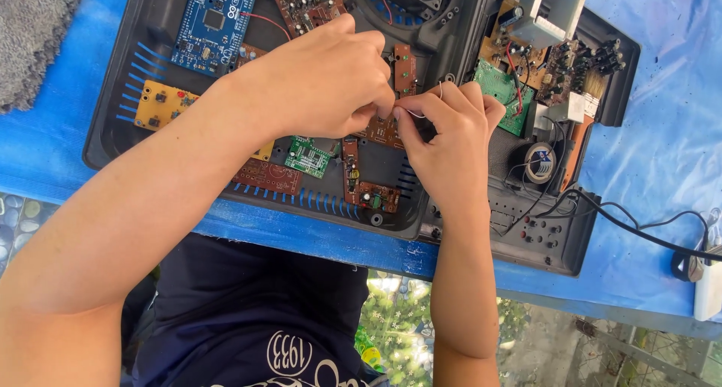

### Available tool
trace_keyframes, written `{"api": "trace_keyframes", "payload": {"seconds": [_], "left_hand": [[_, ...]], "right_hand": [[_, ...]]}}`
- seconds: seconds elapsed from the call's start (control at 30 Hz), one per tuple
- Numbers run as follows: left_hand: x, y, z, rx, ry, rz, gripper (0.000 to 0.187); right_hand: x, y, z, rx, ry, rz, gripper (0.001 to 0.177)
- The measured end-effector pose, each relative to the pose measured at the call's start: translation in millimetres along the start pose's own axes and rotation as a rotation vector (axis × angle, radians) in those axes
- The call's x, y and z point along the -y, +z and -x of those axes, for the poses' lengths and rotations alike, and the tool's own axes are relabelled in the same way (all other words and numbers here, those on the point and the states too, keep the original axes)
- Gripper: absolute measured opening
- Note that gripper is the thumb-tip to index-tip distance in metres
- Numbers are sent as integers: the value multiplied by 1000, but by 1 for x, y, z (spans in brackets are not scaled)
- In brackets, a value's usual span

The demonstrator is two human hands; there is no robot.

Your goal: A person is diagnosing and repairing an electronic circuit board by probing components and manipulating wires.

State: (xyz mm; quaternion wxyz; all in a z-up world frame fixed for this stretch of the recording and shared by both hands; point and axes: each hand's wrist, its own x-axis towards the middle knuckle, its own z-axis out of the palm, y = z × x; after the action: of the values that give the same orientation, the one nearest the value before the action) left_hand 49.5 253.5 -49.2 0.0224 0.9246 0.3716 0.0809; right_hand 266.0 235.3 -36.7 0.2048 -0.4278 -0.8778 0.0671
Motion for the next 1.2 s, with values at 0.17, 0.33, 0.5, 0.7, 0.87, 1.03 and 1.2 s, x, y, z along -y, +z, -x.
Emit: {"api": "trace_keyframes", "payload": {"seconds": [0.17, 0.33, 0.5, 0.7, 0.87, 1.03, 1.2], "left_hand": [[1, 2, -1, 15, -49, 108, 24], [1, -5, -1, 29, -90, 214, 34], [2, -5, -1, 34, -97, 257, 30], [5, 0, -3, 60, -93, 244, 18], [7, 7, -4, 1, -94, 250, 11], [6, 8, -3, -7, -114, 256, 10], [6, 8, -4, 5, -115, 222, 13]], "right_hand": [[-1, 1, 0, 29, -47, -2, 9], [-1, 2, 1, 54, -72, 21, 8], [0, 1, 1, 56, -81, 25, 8], [1, 2, 0, 32, -110, 43, 8], [5, 1, -1, 19, -145, 104, 11], [5, 4, -2, 9, -162, 130, 11], [10, 1, -3, 36, -171, 88, 10]]}}
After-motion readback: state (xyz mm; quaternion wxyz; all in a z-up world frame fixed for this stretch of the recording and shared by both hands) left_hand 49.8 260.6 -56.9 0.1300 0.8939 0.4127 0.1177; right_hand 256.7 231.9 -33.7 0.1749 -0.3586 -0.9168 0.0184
